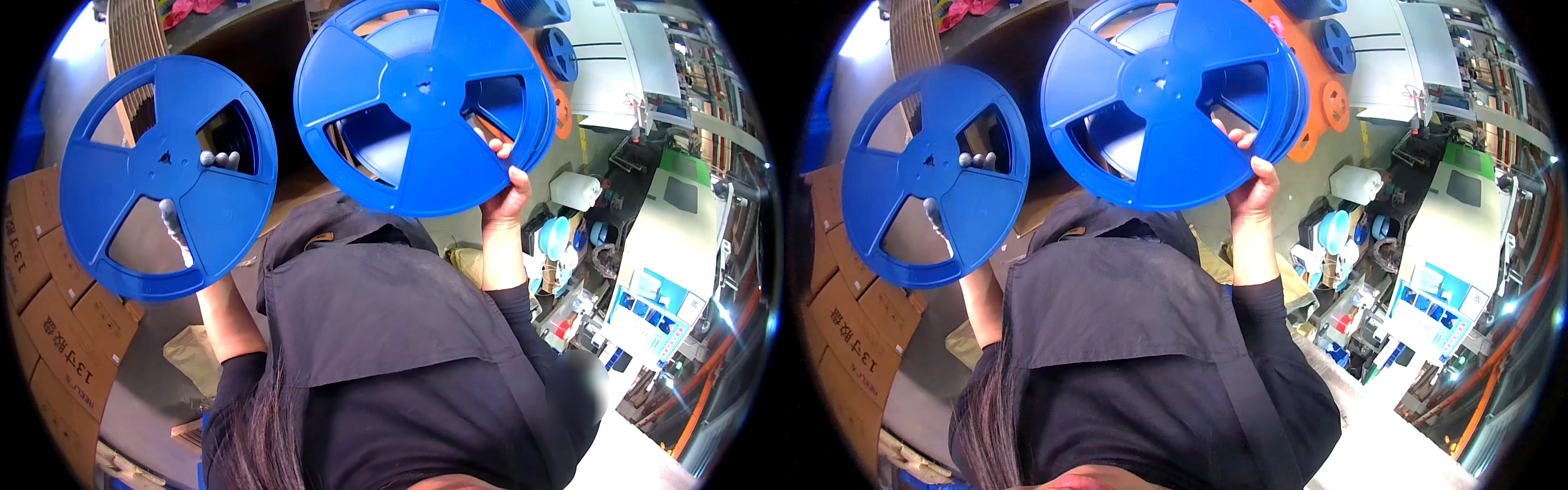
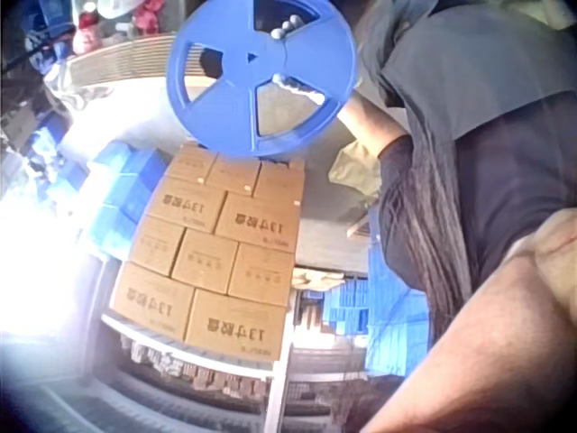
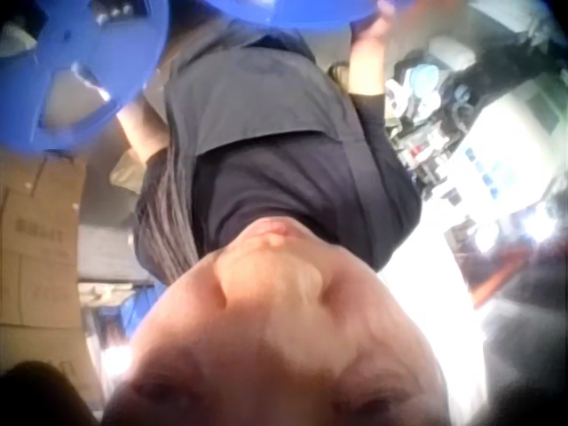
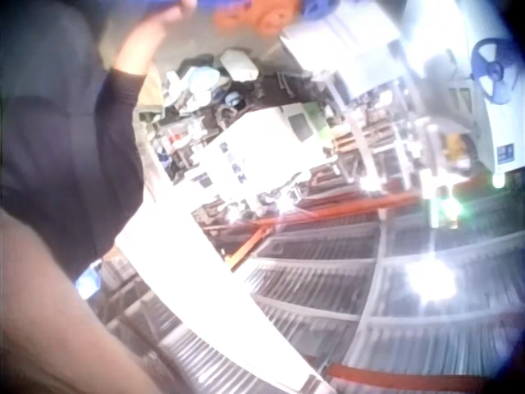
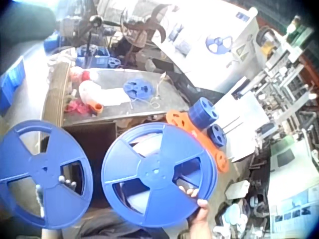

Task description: The person stacks blue plastic spools into a cardboard box. They pick up spools from a pile, separate them, and place them into the box one by one or in small groups. The person wears white gloves and works in a cluttered storage area.

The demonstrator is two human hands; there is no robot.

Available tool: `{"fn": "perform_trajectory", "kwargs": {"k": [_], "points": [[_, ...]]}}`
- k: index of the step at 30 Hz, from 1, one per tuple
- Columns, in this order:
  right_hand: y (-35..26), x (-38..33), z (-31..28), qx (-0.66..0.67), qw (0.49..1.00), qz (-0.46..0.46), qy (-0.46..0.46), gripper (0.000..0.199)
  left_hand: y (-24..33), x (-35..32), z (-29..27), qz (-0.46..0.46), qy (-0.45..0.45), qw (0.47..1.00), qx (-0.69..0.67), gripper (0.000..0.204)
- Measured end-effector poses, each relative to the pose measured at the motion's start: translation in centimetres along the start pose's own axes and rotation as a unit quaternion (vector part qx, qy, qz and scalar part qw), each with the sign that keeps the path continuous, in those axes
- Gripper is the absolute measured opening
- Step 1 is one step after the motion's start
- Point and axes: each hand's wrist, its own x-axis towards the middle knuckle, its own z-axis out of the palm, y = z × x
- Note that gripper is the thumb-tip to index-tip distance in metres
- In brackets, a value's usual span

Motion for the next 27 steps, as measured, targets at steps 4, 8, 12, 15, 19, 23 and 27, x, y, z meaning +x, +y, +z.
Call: {"fn": "perform_trajectory", "kwargs": {"k": [4, 8, 12, 15, 19, 23, 27], "points": [[-0.2, 0.3, 1.0, -0.037, 0.999, 0.01, -0.009, 0.032, -1.4, -0.8, 2.4, -0.108, 0.103, 0.988, 0.023, 0.063], [0.9, 1.7, 4.1, -0.145, 0.987, 0.032, -0.059, 0.035, -5.2, 2.4, 1.7, -0.149, 0.113, 0.897, 0.401, 0.054], [5.0, 0.4, 7.5, -0.208, 0.971, 0.081, -0.089, 0.037, -10.9, 4.2, 7.1, -0.201, 0.037, 0.872, 0.444, 0.084], [7.4, -2.0, 7.8, -0.235, 0.961, 0.115, -0.084, 0.045, -13.4, 5.4, 6.5, -0.221, 0.056, 0.934, 0.274, 0.081], [7.2, -2.4, 8.1, -0.308, 0.935, 0.116, -0.132, 0.041, -13.0, 5.8, 4.1, -0.304, 0.003, 0.937, 0.173, 0.087], [5.2, -1.3, 6.4, -0.202, 0.968, 0.12, -0.093, 0.035, -9.9, 4.2, 5.1, -0.244, 0.035, 0.959, 0.138, 0.052], [3.2, -1.2, 3.6, -0.139, 0.983, 0.115, -0.024, 0.036, -6.4, 1.4, 4.4, -0.269, 0.035, 0.954, -0.13, 0.072]]}}
